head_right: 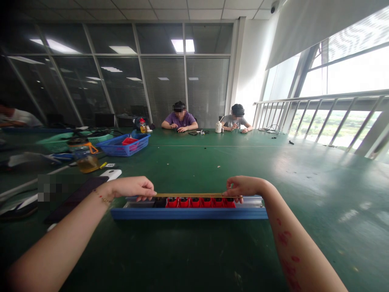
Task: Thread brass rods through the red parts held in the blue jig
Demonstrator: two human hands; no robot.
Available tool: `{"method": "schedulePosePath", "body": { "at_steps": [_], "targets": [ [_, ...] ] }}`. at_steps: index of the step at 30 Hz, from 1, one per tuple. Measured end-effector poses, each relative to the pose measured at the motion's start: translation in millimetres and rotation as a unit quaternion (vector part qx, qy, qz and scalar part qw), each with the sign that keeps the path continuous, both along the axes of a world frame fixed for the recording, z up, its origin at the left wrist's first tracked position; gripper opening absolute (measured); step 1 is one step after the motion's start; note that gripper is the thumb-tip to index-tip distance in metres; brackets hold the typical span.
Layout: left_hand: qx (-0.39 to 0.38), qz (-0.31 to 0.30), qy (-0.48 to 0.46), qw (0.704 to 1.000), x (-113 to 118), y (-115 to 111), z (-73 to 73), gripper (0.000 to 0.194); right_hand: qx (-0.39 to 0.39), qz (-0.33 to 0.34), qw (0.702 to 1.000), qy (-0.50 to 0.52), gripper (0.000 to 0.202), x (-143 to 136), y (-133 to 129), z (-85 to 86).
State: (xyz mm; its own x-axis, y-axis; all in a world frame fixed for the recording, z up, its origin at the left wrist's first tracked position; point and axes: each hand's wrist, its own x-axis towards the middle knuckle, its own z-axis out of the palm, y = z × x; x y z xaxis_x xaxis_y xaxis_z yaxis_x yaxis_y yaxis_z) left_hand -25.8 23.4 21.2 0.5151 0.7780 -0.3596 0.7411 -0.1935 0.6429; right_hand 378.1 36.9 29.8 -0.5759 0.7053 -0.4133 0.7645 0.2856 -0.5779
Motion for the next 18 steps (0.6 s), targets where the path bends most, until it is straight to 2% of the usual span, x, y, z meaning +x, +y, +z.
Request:
{"method": "schedulePosePath", "body": {
  "at_steps": [7,18],
  "targets": [
    [-0.004,0.011,-0.004,1.0,0.7,0.0,-0.3,0.043,-0.007,-0.006,1.0,-0.011,0.052,1.5,2.7,-4.4],
    [-0.027,0.008,-0.016,0.999,2.4,-2.0,1.8,0.042,-0.022,0.007,1.0,0.011,0.048,2.5,4.8,-5.3]
  ]
}}
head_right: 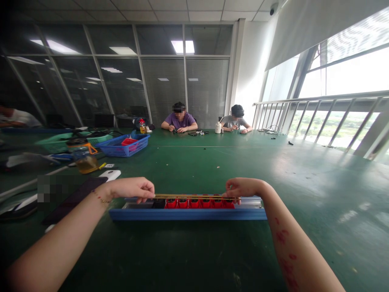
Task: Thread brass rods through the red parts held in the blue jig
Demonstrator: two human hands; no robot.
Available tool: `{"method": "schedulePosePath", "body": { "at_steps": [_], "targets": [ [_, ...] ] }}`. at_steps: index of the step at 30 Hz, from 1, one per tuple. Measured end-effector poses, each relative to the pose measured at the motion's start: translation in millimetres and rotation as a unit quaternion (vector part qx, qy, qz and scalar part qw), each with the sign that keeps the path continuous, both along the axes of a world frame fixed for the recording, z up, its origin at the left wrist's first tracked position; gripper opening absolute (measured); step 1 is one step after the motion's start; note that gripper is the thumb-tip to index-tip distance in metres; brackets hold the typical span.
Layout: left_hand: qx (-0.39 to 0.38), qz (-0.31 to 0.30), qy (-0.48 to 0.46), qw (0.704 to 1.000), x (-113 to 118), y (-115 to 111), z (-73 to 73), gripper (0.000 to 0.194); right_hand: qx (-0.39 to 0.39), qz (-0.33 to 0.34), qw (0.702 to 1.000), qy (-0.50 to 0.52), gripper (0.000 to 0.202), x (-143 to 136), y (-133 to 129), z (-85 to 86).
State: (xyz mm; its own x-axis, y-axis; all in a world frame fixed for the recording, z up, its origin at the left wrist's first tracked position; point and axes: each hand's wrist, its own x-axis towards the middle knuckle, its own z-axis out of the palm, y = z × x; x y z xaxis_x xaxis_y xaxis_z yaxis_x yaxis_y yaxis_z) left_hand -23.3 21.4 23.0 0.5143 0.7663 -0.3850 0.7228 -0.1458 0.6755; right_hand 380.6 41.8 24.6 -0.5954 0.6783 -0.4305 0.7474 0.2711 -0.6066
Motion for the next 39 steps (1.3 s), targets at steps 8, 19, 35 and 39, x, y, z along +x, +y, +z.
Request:
{"method": "schedulePosePath", "body": {
  "at_steps": [8,19,35,39],
  "targets": [
    [0.083,-0.021,0.047,0.995,1.4,0.8,2.0,0.046,0.01,0.009,0.999,0.035,0.042,1.7,2.5,-3.9],
    [0.194,-0.039,0.091,0.976,4.4,-2.8,12.5,0.036,0.022,0.0,0.999,0.032,0.043,2.1,5.4,-11.1],
    [0.526,0.096,0.099,0.839,6.7,-19.5,43.5,0.031,0.112,-0.056,0.99,0.061,0.051,21.5,0.7,7.5],
    [0.496,0.12,0.135,0.849,-1.3,0.9,27.2,0.032,0.168,-0.067,0.983,0.04,0.049,27.4,-5.0,19.3]
  ]
}}
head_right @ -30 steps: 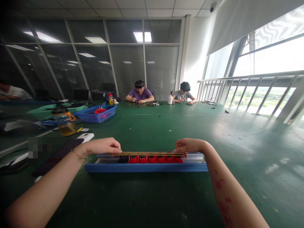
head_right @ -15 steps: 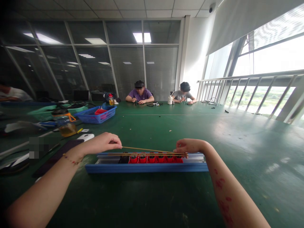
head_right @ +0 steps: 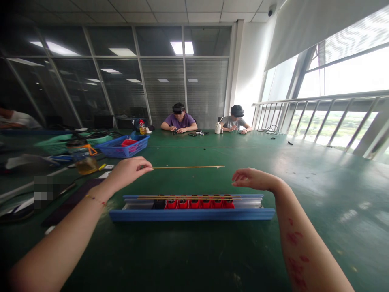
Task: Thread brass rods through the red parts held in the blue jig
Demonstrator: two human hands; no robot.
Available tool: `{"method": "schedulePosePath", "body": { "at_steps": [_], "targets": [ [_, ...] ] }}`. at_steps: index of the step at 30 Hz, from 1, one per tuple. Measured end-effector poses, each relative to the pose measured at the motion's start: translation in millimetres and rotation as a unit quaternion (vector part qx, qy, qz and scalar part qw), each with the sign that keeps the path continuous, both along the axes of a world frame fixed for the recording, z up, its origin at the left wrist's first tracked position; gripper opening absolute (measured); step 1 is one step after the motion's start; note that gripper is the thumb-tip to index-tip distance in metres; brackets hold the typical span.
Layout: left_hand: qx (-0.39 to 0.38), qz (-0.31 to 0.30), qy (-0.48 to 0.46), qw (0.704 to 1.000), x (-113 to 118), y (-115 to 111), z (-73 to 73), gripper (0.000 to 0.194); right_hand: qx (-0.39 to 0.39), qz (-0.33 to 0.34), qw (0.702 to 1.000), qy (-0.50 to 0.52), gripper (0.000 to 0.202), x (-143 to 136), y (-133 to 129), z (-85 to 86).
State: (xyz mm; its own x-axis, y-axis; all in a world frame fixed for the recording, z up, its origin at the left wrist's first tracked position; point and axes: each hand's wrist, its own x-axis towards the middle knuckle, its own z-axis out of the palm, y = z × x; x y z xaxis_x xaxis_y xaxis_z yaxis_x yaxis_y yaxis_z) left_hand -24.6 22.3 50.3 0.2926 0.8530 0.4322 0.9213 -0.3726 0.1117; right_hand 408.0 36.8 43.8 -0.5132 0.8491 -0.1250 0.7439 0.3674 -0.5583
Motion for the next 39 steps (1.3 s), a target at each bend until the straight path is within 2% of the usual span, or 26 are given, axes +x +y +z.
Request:
{"method": "schedulePosePath", "body": {
  "at_steps": [4,8,12,16,20,27,30,34,39],
  "targets": [
    [-0.061,-0.003,0.015,0.998,0.7,19.5,-26.6,0.031,-0.019,0.045,0.997,-0.056,0.043,-5.7,-2.6,3.6],
    [-0.109,-0.008,0.025,0.994,3.1,30.9,-49.8,0.027,-0.039,0.053,0.993,-0.098,0.039,-10.8,1.1,-3.5],
    [-0.149,-0.015,0.017,0.989,2.2,40.0,-67.6,0.023,-0.068,0.068,0.991,-0.093,0.037,-10.1,4.2,-10.2],
    [-0.2,-0.031,0.006,0.979,0.3,49.3,-81.3,0.019,-0.051,0.079,0.99,-0.102,0.034,-9.7,4.1,-9.3],
    [-0.216,-0.039,0.003,0.976,-1.0,53.4,-87.1,0.018,-0.021,0.078,0.992,-0.098,0.031,-10.1,2.8,-6.0],
    [-0.22,-0.049,-0.006,0.974,-2.7,55.3,-90.2,0.019,-0.065,0.065,0.996,-0.003,0.042,-6.3,-5.9,2.9],
    [-0.224,-0.053,-0.011,0.973,-4.3,58.0,-93.2,0.018,-0.042,0.065,0.997,0.01,0.045,-2.5,-9.8,9.9],
    [-0.229,-0.057,-0.018,0.972,-6.4,60.3,-96.6,0.019,0.024,0.022,0.998,0.054,0.048,9.2,-11.5,16.6],
    [-0.233,-0.057,-0.022,0.971,-7.8,61.0,-98.3,0.019,0.073,-0.009,0.994,0.078,0.043,31.1,-12.9,19.7]
  ]
}}
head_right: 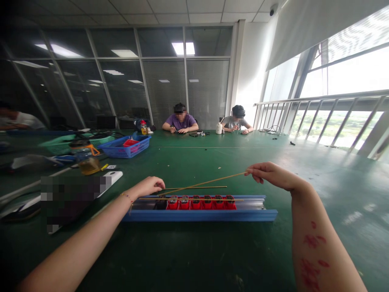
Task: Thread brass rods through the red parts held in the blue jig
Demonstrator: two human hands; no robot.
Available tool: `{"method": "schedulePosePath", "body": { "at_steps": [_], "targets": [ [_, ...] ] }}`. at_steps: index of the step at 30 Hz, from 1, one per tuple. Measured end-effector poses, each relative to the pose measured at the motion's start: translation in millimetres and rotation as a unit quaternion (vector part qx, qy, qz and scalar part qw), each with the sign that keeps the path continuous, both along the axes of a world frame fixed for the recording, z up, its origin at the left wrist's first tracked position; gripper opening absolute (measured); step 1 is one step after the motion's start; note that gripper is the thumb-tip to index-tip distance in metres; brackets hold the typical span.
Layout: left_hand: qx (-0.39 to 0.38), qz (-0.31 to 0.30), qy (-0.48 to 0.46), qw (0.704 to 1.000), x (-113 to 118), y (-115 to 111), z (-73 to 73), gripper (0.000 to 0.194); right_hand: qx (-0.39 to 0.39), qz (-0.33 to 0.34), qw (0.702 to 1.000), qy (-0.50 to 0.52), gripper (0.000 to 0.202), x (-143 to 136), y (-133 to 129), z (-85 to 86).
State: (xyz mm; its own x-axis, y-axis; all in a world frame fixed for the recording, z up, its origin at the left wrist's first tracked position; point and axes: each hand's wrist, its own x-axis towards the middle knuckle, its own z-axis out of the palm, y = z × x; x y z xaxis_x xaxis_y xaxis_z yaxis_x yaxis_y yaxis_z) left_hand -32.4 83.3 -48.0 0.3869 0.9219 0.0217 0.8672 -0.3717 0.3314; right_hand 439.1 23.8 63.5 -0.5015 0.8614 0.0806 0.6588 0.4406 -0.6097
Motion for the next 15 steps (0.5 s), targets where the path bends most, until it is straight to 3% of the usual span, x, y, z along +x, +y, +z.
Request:
{"method": "schedulePosePath", "body": {
  "at_steps": [7,15],
  "targets": [
    [-0.002,-0.003,-0.003,1.0,-0.2,0.4,-0.6,0.019,-0.009,-0.033,0.999,0.002,0.046,10.0,13.4,-13.5],
    [0.005,0.006,-0.005,1.0,3.9,-2.6,0.9,0.033,-0.053,-0.017,0.996,-0.072,0.045,-23.0,44.5,-52.7]
  ]
}}
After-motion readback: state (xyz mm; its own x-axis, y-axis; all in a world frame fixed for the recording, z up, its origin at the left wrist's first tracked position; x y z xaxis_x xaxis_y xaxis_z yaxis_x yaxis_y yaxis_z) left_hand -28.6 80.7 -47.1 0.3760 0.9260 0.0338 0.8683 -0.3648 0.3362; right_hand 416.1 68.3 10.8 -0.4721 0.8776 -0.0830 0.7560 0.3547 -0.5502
